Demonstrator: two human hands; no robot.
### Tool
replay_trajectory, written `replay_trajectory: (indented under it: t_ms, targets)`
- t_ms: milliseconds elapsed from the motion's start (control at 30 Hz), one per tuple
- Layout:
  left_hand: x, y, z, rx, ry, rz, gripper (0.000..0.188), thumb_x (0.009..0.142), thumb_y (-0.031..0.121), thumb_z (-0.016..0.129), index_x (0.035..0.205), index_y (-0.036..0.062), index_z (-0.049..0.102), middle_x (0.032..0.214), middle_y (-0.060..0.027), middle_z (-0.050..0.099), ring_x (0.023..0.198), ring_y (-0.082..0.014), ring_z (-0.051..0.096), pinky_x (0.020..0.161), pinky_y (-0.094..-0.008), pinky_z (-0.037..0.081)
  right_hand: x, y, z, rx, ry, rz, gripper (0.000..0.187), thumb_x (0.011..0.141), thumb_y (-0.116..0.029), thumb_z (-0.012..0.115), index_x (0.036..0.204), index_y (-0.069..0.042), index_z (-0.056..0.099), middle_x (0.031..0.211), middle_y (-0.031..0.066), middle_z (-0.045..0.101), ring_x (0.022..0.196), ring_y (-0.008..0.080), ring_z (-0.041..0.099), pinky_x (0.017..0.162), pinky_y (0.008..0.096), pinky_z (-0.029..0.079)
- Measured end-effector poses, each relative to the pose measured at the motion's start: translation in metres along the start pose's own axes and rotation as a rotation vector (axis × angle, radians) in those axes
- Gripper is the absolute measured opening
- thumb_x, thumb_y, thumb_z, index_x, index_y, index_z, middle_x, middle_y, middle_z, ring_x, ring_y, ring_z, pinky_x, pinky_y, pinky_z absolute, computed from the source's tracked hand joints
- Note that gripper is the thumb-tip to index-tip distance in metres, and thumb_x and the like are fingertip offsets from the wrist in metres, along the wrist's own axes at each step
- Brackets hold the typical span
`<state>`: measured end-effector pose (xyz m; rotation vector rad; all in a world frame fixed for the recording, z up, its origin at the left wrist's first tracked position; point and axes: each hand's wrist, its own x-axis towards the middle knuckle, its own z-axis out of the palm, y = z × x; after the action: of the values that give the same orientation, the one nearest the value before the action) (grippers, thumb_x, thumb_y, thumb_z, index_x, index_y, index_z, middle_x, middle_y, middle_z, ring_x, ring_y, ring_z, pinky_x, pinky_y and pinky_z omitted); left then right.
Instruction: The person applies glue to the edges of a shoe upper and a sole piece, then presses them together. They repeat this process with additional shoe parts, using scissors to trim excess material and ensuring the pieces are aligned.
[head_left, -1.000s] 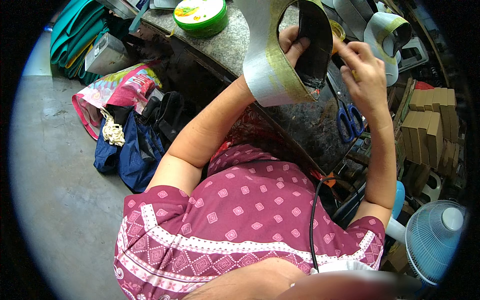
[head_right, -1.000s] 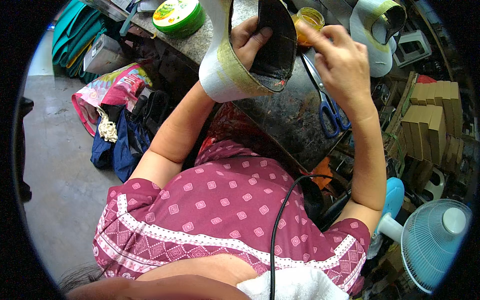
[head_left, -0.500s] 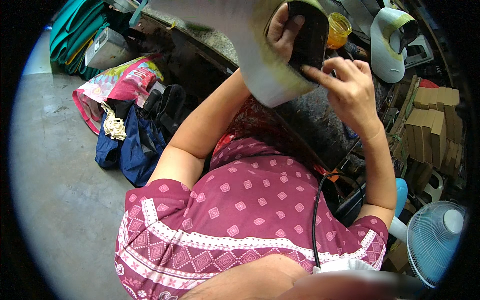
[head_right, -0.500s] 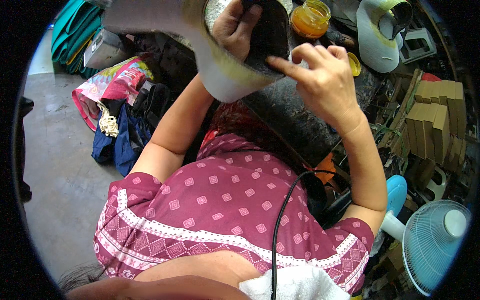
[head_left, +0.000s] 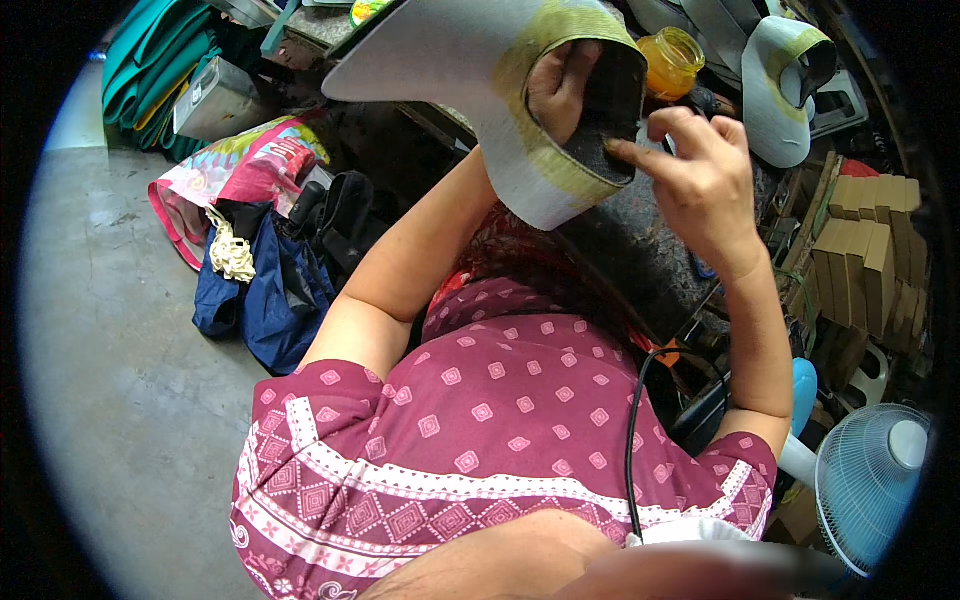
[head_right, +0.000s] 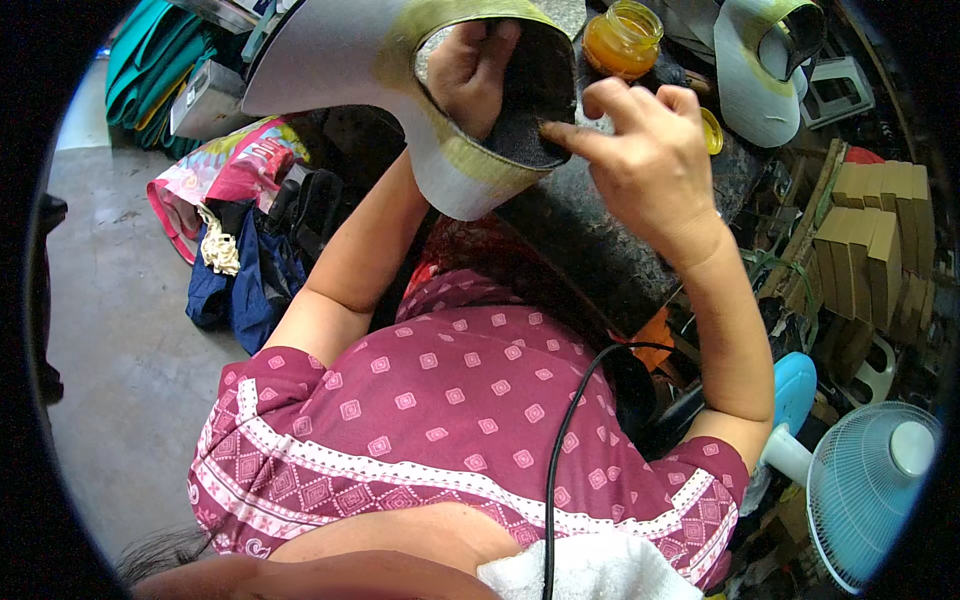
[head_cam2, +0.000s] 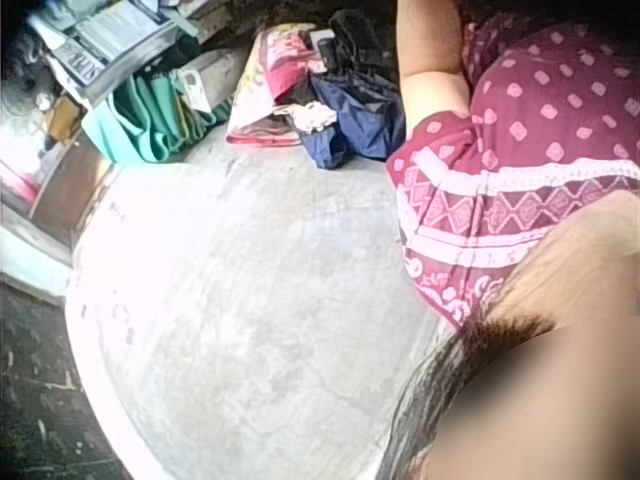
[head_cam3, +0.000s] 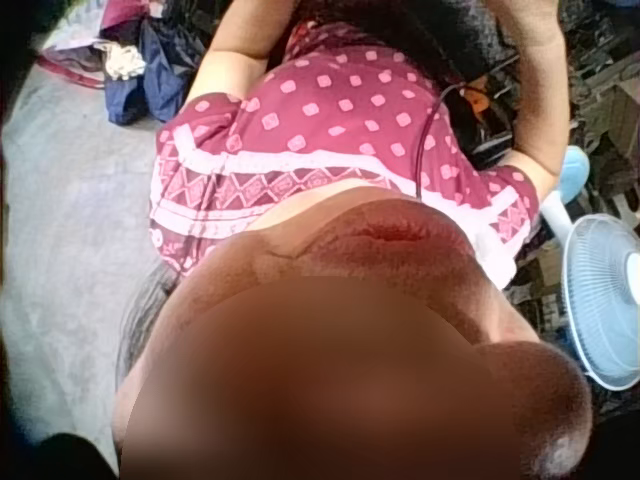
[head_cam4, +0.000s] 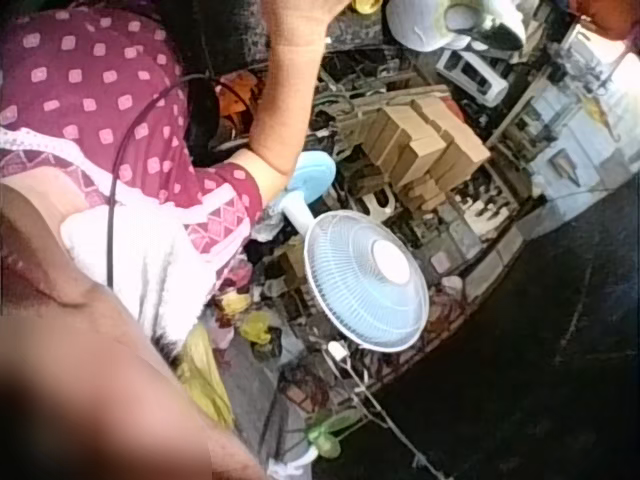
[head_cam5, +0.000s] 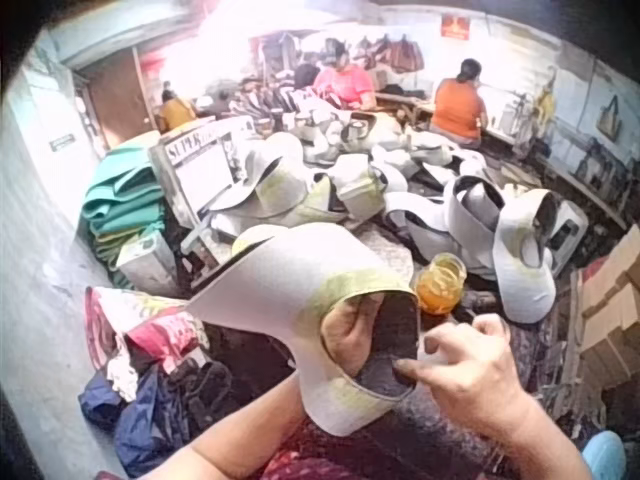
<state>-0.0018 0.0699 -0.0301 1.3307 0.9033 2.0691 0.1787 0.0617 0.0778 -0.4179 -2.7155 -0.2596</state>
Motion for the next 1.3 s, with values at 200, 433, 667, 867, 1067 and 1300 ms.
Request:
replay_trajectory:
  t_ms: [200, 433, 667, 867, 1067, 1300]
  targets:
    - [0.001, -0.002, -0.002, -0.063, -0.063, 0.031, 0.019, 0.106, 0.016, 0.051, 0.110, 0.0022, 0.063, 0.094, -0.0068, 0.068, 0.086, -0.0137, 0.063, 0.079, -0.0292, 0.052, 0.006, 0.014, 0.005, -0.309, 0.069, 0.044, 0.045, 0.076, -0.010, 0.067, 0.115, -0.031, 0.072, 0.091, -0.0038, 0.059, 0.079, 0.0135, 0.061, 0.076, 0.0334, 0.040]
    - [0.007, 0.003, -0.027, -0.168, 0.073, -0.113, 0.018, 0.103, 0.015, 0.054, 0.108, 0.0024, 0.065, 0.095, -0.0081, 0.070, 0.085, -0.0161, 0.067, 0.078, -0.0303, 0.053, -0.006, 0.023, 0.001, 0.255, -0.109, 0.086, 0.048, 0.070, -0.002, 0.062, 0.110, -0.026, 0.076, 0.091, 0.0012, 0.061, 0.084, 0.0190, 0.061, 0.079, 0.0352, 0.042]
    - [0.009, 0.012, -0.045, -0.156, 0.124, -0.193, 0.015, 0.101, 0.014, 0.057, 0.107, 0.0035, 0.067, 0.095, -0.0080, 0.071, 0.083, -0.0169, 0.068, 0.075, -0.0303, 0.054, 0.006, 0.107, 0.004, -0.203, -0.056, 0.333, 0.040, 0.085, -0.004, 0.056, 0.112, -0.026, 0.076, 0.104, 0.0013, 0.066, 0.100, 0.0219, 0.063, 0.086, 0.0375, 0.049]
    - [0.009, 0.010, -0.041, -0.020, 0.193, -0.080, 0.014, 0.098, 0.013, 0.061, 0.106, 0.0044, 0.068, 0.094, -0.0078, 0.072, 0.082, -0.0176, 0.069, 0.073, -0.0303, 0.055, 0.027, 0.120, 0.036, -0.393, -0.331, 0.315, 0.045, 0.088, -0.005, 0.053, 0.115, -0.034, 0.075, 0.119, -0.0021, 0.062, 0.114, 0.0193, 0.057, 0.093, 0.0401, 0.044]
    - [0.009, 0.008, -0.043, 0.038, 0.252, -0.067, 0.012, 0.096, 0.012, 0.064, 0.104, 0.0054, 0.069, 0.094, -0.0077, 0.072, 0.081, -0.0183, 0.070, 0.071, -0.0302, 0.055, 0.040, 0.121, 0.017, -0.377, -0.263, 0.308, 0.045, 0.089, -0.003, 0.052, 0.110, -0.034, 0.077, 0.118, -0.0042, 0.064, 0.113, 0.0191, 0.059, 0.092, 0.0409, 0.046]
    - [0.016, 0.012, -0.039, 0.212, 0.262, 0.100, 0.012, 0.093, 0.011, 0.067, 0.103, 0.0065, 0.070, 0.094, -0.0076, 0.073, 0.079, -0.0191, 0.071, 0.069, -0.0302, 0.056, 0.010, 0.104, -0.002, -0.360, -0.206, 0.264, 0.040, 0.086, -0.002, 0.059, 0.114, -0.026, 0.074, 0.113, -0.0019, 0.066, 0.106, 0.0203, 0.062, 0.089, 0.0411, 0.048]
